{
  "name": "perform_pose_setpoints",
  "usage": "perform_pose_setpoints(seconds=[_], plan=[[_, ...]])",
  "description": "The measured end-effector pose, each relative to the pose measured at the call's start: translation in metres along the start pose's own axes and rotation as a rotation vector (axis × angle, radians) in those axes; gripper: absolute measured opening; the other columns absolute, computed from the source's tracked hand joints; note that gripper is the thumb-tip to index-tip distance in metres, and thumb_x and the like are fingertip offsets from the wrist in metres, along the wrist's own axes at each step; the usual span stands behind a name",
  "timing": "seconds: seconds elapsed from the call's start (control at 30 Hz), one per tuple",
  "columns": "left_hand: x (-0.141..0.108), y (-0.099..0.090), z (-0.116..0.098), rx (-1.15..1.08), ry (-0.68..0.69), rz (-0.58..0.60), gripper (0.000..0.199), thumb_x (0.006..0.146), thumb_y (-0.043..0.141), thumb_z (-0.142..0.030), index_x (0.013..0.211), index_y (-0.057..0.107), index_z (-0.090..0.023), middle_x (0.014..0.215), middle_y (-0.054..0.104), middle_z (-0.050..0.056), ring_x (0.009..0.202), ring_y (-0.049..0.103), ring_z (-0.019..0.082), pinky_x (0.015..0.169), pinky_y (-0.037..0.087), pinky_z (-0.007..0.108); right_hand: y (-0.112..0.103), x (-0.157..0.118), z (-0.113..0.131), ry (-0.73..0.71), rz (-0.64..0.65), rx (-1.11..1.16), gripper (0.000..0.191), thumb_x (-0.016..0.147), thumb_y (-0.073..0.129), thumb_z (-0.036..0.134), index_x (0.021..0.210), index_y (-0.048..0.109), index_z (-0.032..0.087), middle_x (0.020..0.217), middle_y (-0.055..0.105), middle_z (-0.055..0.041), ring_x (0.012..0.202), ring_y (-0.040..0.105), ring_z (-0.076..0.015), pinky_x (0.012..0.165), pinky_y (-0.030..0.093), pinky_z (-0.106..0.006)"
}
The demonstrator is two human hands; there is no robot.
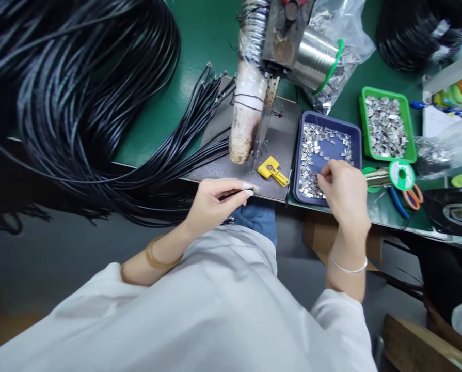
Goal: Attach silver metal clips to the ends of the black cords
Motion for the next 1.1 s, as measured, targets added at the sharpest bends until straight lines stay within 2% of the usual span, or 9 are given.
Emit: perform_pose_setpoints(seconds=[0.1, 0.3, 0.43, 0.5, 0.6, 0.73, 0.77, 0.9, 1.1], plan=[[-0.001, 0.004, 0.002, -0.018, -0.01, 0.082, 0.02, 0.09, 0.064, -0.026, 0.084, 0.074, -0.01, 0.062, 0.066, 0.003, 0.055, 0.056, 0.009, 0.056, 0.046, 0.02, -0.003, 0.0, -0.006, 0.026, 0.017, -0.037, 0.013, 0.084, 0.067, 0.029, 0.078, 0.059, 0.021, 0.079, 0.068, -0.0039, 0.072, 0.06, -0.0184, 0.068, 0.034, -0.029], [0.001, 0.009, 0.009, -0.292, -0.215, 0.253, 0.015, 0.089, 0.064, -0.023, 0.084, 0.068, -0.01, 0.058, 0.062, 0.0, 0.05, 0.053, 0.006, 0.053, 0.041, 0.018, 0.002, 0.002, -0.014, 0.048, 0.019, 0.185, 0.009, 0.077, 0.069, 0.025, 0.075, 0.061, 0.021, 0.077, 0.069, 0.0012, 0.064, 0.059, -0.0124, 0.071, 0.041, -0.027], [0.001, 0.01, 0.013, -0.36, -0.284, 0.267, 0.015, 0.087, 0.067, -0.025, 0.089, 0.067, -0.01, 0.059, 0.062, -0.001, 0.051, 0.053, 0.006, 0.053, 0.04, 0.017, 0.01, 0.005, -0.017, 0.069, 0.025, 0.293, 0.008, 0.074, 0.068, 0.025, 0.073, 0.061, 0.021, 0.078, 0.068, 0.0032, 0.06, 0.058, -0.0107, 0.066, 0.042, -0.026], [0.002, 0.01, 0.013, -0.362, -0.281, 0.234, 0.014, 0.085, 0.069, -0.023, 0.089, 0.067, -0.01, 0.061, 0.061, -0.001, 0.053, 0.054, 0.006, 0.054, 0.04, 0.016, 0.008, 0.003, -0.011, 0.055, -0.054, 0.252, 0.008, 0.076, 0.067, 0.024, 0.072, 0.06, 0.021, 0.076, 0.067, 0.0029, 0.062, 0.059, -0.012, 0.067, 0.043, -0.028], [0.004, 0.008, 0.009, -0.348, -0.268, 0.186, 0.012, 0.083, 0.07, -0.021, 0.084, 0.066, -0.01, 0.062, 0.06, -0.002, 0.054, 0.053, 0.005, 0.053, 0.04, 0.016, -0.009, -0.013, 0.015, 0.045, -0.292, 0.236, 0.008, 0.081, 0.065, 0.023, 0.075, 0.06, 0.021, 0.077, 0.065, 0.0012, 0.064, 0.058, -0.0138, 0.068, 0.046, -0.031], [0.004, 0.01, 0.001, -0.363, -0.261, 0.236, 0.021, 0.087, 0.069, -0.028, 0.077, 0.064, -0.011, 0.057, 0.06, -0.001, 0.051, 0.05, 0.005, 0.052, 0.039, 0.017, -0.031, -0.051, 0.065, 0.118, -0.647, 0.716, 0.011, 0.081, 0.073, 0.022, 0.079, 0.062, 0.021, 0.087, 0.068, -0.0038, 0.074, 0.069, -0.0202, 0.064, 0.057, -0.035], [0.003, 0.01, 0.0, -0.374, -0.27, 0.261, 0.024, 0.088, 0.069, -0.032, 0.077, 0.064, -0.011, 0.057, 0.06, 0.0, 0.05, 0.05, 0.005, 0.051, 0.038, 0.018, -0.031, -0.057, 0.08, 0.086, -0.65, 0.828, 0.012, 0.08, 0.074, 0.02, 0.078, 0.062, 0.022, 0.086, 0.069, -0.0034, 0.077, 0.07, -0.0214, 0.068, 0.06, -0.038], [0.001, 0.011, -0.003, -0.413, -0.303, 0.312, 0.033, 0.086, 0.072, -0.043, 0.077, 0.063, -0.012, 0.056, 0.061, 0.0, 0.048, 0.049, 0.006, 0.049, 0.037, 0.02, -0.005, -0.06, 0.12, -0.003, -0.408, 1.072, 0.005, 0.086, 0.069, 0.021, 0.084, 0.07, 0.025, 0.092, 0.071, -0.0034, 0.085, 0.071, -0.0197, 0.071, 0.063, -0.037], [0.0, 0.011, -0.003, -0.378, -0.298, 0.332, 0.031, 0.084, 0.075, -0.041, 0.077, 0.066, -0.012, 0.057, 0.061, 0.0, 0.049, 0.048, 0.006, 0.051, 0.039, 0.02, 0.02, -0.054, 0.12, -0.001, -0.275, 1.199, 0.007, 0.085, 0.072, 0.022, 0.091, 0.075, 0.026, 0.099, 0.071, -0.0032, 0.091, 0.07, -0.0172, 0.074, 0.063, -0.032]])
Point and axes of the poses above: each hand's wrist, its own x-axis towards the middle knuckle, its own y-axis out of the palm, z = x × y, the point moved 6 cm from there along x, towards the middle knuckle
